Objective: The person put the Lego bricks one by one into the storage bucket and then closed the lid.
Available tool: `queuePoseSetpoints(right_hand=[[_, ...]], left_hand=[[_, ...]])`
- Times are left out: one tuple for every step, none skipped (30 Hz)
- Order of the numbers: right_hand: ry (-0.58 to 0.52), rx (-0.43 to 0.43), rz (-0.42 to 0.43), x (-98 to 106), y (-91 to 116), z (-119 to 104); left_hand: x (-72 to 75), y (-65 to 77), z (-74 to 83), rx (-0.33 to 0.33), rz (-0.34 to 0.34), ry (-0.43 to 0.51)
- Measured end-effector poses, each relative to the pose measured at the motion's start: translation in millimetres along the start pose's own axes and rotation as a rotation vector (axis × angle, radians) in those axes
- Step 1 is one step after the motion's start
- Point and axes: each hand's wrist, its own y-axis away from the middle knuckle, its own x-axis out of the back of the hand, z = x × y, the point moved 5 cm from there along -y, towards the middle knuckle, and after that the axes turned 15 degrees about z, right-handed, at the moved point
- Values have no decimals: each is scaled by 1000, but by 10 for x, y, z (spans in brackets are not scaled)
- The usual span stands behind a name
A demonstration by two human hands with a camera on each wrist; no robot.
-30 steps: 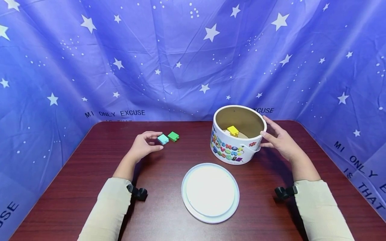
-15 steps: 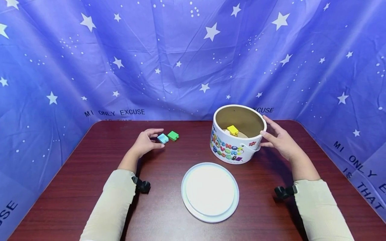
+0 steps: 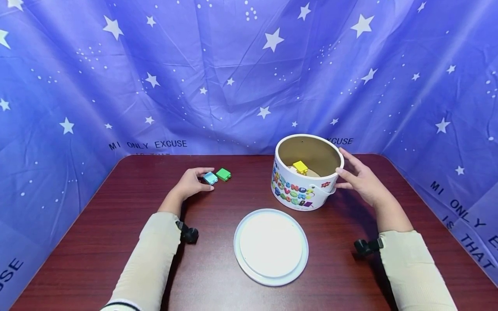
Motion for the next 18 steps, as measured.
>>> queuePoseSetpoints(right_hand=[[-3,0,0,1,-1,1],[-5,0,-1,1,-2,3],[-5,0,0,2,-3,4],[-7,1,-1,3,-3,4],[-6,1,0,4,-2,5],[-5,1,0,4,-1,7],[-4,1,1,5,-2,5],[-5,1,1,5,-1,4],[-5,1,2,5,-1,2],[-6,2,2,4,0,1],[-6,2,2,2,0,0],[-8,1,3,2,1,-1],[-12,1,2,0,2,-2],[-16,1,2,-2,2,-3],[-20,1,3,-3,2,-4],[-25,1,3,-4,3,-4],[-29,0,4,-5,3,-4],[-32,1,4,-6,3,-4]], left_hand=[[-6,-2,-4,-5,1,-14],[-11,-2,-8,-9,1,-27],[-17,-4,-13,-11,3,-37],[-20,-3,-15,-14,6,-44],[-25,-3,-18,-20,9,-54],[-27,-1,-16,-29,12,-63],[-29,-1,-14,-34,14,-66],[-29,0,-12,-34,16,-68],[-29,4,-9,-36,18,-69],[-29,12,-4,-35,17,-69],[-30,19,0,-35,15,-70],[-30,28,4,-33,13,-65],[-32,37,8,-28,11,-58],[-32,46,13,-29,10,-52],[-32,54,20,-33,9,-43],[-32,62,26,-32,9,-29],[-32,69,35,-39,8,-19],[-31,75,39,-37,8,-4]])
